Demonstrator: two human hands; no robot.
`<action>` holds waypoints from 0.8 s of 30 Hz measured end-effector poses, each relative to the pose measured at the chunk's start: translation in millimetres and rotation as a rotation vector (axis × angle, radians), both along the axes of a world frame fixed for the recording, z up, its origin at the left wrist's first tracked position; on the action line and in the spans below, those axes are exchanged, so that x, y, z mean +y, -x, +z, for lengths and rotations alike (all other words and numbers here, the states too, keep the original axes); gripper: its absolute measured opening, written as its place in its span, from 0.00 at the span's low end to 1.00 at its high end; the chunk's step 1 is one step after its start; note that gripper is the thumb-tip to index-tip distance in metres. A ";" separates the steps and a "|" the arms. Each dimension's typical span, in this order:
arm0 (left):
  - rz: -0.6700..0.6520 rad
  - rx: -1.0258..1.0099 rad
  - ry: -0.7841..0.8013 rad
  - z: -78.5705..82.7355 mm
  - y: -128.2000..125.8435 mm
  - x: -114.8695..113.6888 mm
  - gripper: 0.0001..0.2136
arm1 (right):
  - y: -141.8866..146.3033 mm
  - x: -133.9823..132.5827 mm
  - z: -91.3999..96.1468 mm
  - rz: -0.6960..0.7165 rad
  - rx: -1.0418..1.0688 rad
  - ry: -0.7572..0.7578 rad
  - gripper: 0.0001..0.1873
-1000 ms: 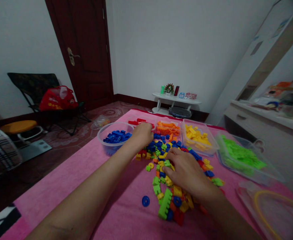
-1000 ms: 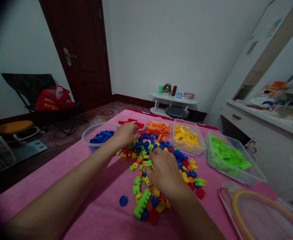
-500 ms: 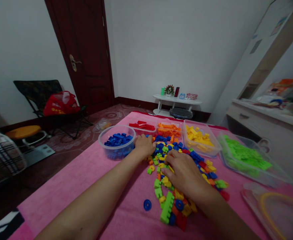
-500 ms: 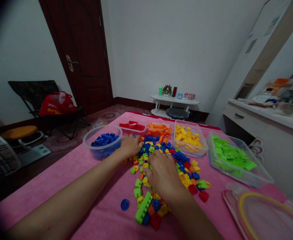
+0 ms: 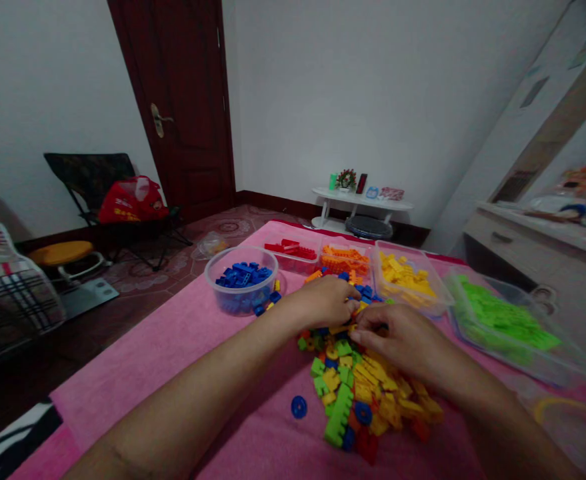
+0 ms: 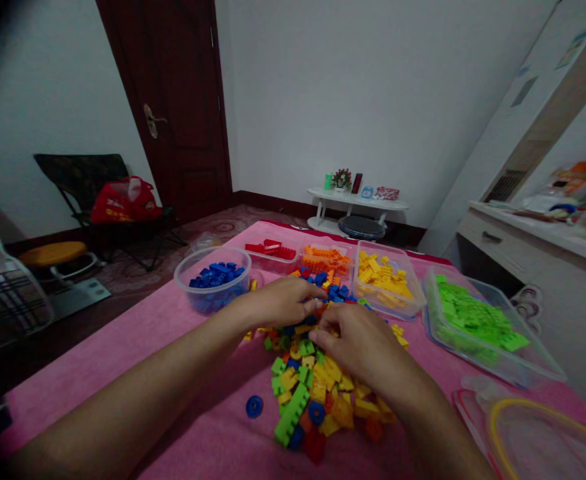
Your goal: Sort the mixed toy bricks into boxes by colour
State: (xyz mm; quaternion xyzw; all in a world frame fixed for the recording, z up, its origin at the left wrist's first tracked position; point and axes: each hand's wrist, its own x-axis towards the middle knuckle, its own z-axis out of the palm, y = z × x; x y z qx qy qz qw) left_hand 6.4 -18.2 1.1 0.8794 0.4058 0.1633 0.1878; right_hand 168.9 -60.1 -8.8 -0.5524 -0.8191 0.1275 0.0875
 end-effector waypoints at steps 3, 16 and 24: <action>-0.098 -0.057 0.006 14.6 8.3 5.1 0.17 | 1.0 0.7 2.2 -0.037 0.040 -0.045 0.12; 0.409 0.366 -0.404 -7.4 119.2 -4.5 0.19 | 46.3 7.6 -15.8 0.071 0.336 -0.185 0.15; 0.441 0.101 -0.164 -35.9 148.9 5.6 0.13 | 119.2 85.2 -45.9 0.209 0.351 0.050 0.42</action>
